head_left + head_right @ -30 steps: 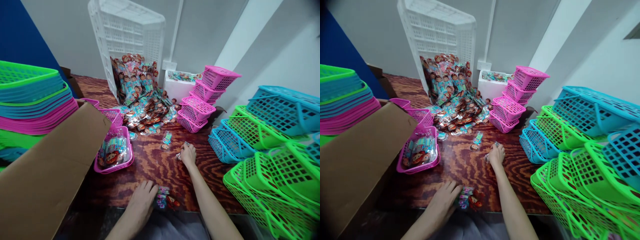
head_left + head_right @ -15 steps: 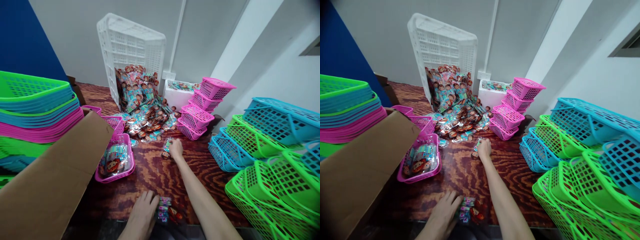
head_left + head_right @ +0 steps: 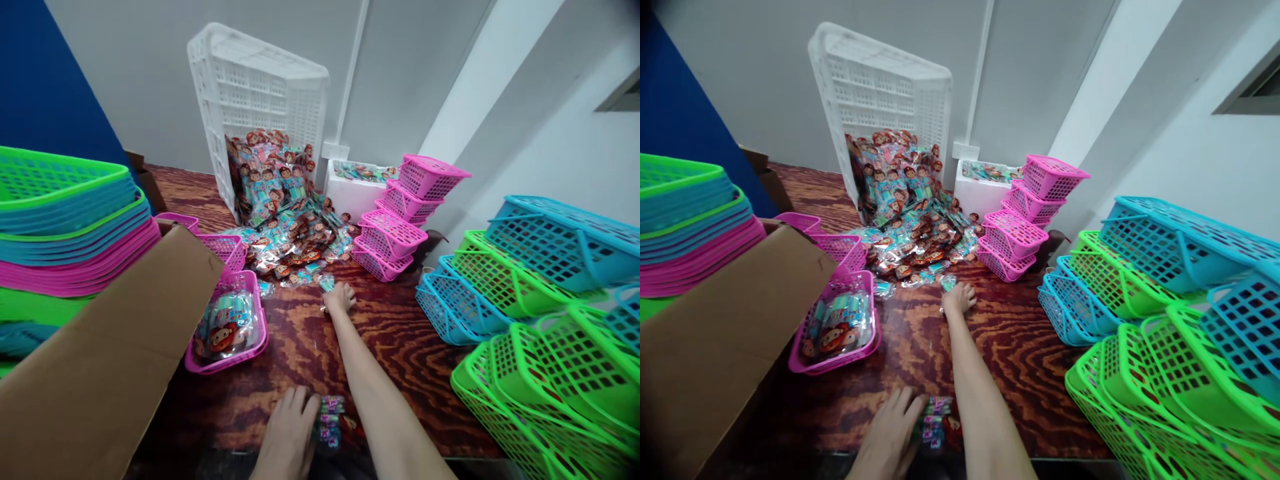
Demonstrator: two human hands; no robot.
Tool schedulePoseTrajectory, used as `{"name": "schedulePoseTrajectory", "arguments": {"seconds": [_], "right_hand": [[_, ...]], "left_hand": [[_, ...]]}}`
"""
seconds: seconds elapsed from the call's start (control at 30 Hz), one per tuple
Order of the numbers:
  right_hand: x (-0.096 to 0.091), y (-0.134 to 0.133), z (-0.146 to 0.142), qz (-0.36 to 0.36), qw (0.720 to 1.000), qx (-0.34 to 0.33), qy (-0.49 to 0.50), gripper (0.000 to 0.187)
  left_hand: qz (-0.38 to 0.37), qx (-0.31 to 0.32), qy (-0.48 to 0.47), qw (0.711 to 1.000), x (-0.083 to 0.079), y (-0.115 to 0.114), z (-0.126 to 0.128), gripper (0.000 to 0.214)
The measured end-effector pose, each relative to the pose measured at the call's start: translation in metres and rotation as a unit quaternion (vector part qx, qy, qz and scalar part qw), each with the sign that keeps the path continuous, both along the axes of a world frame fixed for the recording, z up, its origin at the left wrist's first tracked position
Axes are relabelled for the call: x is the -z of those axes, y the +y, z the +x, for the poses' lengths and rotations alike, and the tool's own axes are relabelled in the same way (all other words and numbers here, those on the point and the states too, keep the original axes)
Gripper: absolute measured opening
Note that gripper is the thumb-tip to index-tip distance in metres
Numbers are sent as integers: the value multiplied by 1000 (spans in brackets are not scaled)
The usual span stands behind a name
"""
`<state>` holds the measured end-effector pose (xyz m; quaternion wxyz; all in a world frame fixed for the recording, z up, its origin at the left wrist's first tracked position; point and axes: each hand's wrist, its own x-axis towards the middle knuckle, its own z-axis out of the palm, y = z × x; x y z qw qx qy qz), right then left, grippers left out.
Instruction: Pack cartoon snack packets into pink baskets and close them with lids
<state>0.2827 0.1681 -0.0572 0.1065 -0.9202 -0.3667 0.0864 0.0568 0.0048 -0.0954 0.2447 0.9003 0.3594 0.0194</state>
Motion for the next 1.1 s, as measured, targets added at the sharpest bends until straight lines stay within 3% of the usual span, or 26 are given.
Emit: {"name": "schedulePoseTrajectory", "arguments": {"seconds": [0.1, 0.17, 0.33, 0.43, 0.5, 0.57, 0.8, 0.93, 1.03, 1.1], "right_hand": [[-13, 6, -10, 4, 995, -95, 16, 34], [-17, -9, -19, 8, 985, -170, 27, 37], [-10, -90, -31, 13, 955, -286, 74, 41], [-7, -132, -30, 15, 930, -309, 201, 49], [-9, -149, -28, 26, 908, -326, 261, 36], [-12, -158, -27, 32, 900, -353, 254, 21], [-23, -165, -17, 10, 907, -386, 166, 24], [-19, -175, -17, 8, 903, -417, 105, 21], [-19, -180, -21, 5, 890, -450, 78, 22], [-22, -179, -22, 2, 885, -459, 78, 23]], "left_hand": [[-1, 2, 8, 1000, -6, 1, 2, 67], [1, 0, 8, 1000, -13, 1, 2, 64], [0, -8, -14, 1000, -25, 4, 1, 55], [14, 0, -27, 1000, -27, 9, 4, 51], [32, 16, -30, 999, -29, 11, 7, 49], [56, 31, -30, 998, -32, 10, 9, 48], [143, 11, -73, 987, -30, -2, 7, 56], [217, 29, -75, 973, -32, 1, 12, 40], [211, 88, -32, 973, -38, 9, 14, 30], [175, 116, -1, 978, -40, 12, 14, 36]]}}
